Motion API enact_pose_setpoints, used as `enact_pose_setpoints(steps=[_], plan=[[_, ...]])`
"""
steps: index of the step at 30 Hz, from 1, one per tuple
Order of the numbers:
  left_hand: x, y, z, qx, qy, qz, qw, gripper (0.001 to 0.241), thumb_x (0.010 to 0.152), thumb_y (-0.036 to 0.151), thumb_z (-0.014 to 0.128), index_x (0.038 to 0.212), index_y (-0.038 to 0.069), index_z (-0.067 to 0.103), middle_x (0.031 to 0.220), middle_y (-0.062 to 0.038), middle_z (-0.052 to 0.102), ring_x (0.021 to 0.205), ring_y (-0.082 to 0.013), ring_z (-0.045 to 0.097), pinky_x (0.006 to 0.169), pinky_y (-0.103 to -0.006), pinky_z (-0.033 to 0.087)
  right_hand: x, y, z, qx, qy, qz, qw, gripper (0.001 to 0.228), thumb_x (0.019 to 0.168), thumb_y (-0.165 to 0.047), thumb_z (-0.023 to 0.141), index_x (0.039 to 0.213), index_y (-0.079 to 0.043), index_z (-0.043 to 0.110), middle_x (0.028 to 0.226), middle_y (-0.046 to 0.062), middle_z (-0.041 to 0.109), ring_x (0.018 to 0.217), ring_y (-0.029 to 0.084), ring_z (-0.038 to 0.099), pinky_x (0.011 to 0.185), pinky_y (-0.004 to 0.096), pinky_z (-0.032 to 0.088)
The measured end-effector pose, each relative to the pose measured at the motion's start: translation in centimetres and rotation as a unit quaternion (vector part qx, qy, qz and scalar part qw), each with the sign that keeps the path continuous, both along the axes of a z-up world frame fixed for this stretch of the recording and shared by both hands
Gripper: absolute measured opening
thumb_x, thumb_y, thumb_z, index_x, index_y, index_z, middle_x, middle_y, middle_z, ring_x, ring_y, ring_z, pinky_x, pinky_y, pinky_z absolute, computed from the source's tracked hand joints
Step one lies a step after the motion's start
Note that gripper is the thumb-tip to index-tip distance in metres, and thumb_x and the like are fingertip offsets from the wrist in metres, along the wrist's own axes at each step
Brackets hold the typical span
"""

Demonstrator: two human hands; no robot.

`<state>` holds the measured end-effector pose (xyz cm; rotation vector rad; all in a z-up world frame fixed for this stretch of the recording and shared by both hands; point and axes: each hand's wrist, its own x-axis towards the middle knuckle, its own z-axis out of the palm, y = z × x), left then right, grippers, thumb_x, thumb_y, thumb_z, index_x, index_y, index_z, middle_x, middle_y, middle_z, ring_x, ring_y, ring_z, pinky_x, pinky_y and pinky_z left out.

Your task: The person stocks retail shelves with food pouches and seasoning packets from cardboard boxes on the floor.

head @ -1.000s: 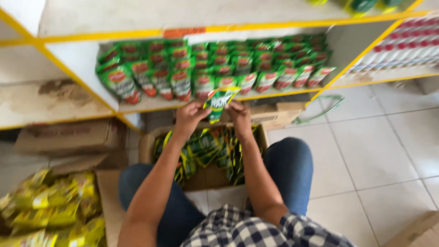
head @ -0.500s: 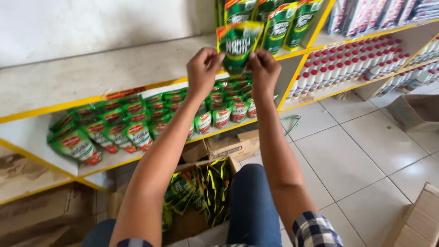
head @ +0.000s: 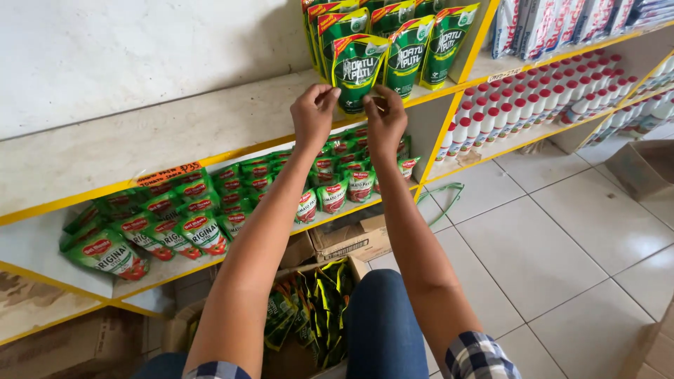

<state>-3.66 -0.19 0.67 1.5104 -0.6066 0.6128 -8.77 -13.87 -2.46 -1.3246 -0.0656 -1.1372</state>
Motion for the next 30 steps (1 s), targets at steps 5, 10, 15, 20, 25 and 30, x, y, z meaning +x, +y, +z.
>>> enact_pose_setpoints(steps=[5,10,15,20,25,30], plan=[[-0.5,0.0,0.0,0.026,0.000,0.014,1.000,0.019,0.094,0.017,0.078,0.099,-0.001,0.073,0.081,-0.007,0.077,0.070,-0.0077,0.066,0.067,-0.0261,0.055,-2.5,1.9,0.4,-0.138,0.014,-0.101,0.985,0.041,0.087,-0.004,0.084,0.123,0.003,0.067,0.112,0.010,0.068,0.090,0.016,0.071,0.076,0.030,0.060],[0.0,-0.6,0.4,0.026,-0.016,0.000,1.000,0.018,0.094,0.014,0.075,0.099,-0.002,0.069,0.079,-0.007,0.074,0.068,-0.0106,0.068,0.064,-0.0285,0.055,-1.5,1.8,0.7,-0.151,0.057,-0.128,0.979,0.045,0.085,-0.005,0.085,0.126,0.001,0.067,0.110,0.011,0.071,0.082,0.016,0.072,0.072,0.031,0.059],[-0.2,-0.6,0.7,0.029,0.001,-0.017,0.999,0.024,0.095,0.017,0.075,0.110,0.002,0.064,0.090,-0.008,0.073,0.070,-0.0155,0.068,0.064,-0.0321,0.056,-1.9,1.8,0.7,-0.163,0.064,-0.136,0.975,0.047,0.085,-0.005,0.085,0.127,0.001,0.066,0.108,0.011,0.071,0.081,0.016,0.072,0.072,0.031,0.058],[-3.5,-0.3,5.7,0.055,-0.195,0.078,0.976,0.051,0.091,0.024,0.079,0.130,0.002,0.055,0.114,-0.017,0.065,0.090,-0.0282,0.066,0.076,-0.0393,0.055,-2.7,2.1,1.0,-0.197,0.058,-0.168,0.964,0.053,0.082,-0.007,0.089,0.129,0.002,0.066,0.103,0.012,0.071,0.081,0.019,0.070,0.075,0.033,0.058],[1.0,-4.3,7.1,0.086,-0.135,0.183,0.970,0.054,0.083,0.055,0.083,0.100,0.005,0.073,0.095,-0.013,0.074,0.090,-0.0325,0.072,0.076,-0.0416,0.055,-2.3,2.1,0.5,-0.181,0.055,-0.162,0.968,0.057,0.078,-0.010,0.090,0.127,0.002,0.065,0.107,0.013,0.070,0.083,0.019,0.070,0.077,0.033,0.058],[1.3,-5.4,7.8,0.003,0.004,0.091,0.996,0.053,0.082,0.060,0.073,0.088,0.009,0.080,0.073,-0.004,0.076,0.069,-0.0223,0.076,0.065,-0.0381,0.056,-1.7,2.2,-0.3,-0.211,0.050,-0.229,0.949,0.049,0.075,-0.011,0.091,0.117,0.001,0.069,0.112,0.015,0.069,0.100,0.030,0.067,0.087,0.040,0.055]])
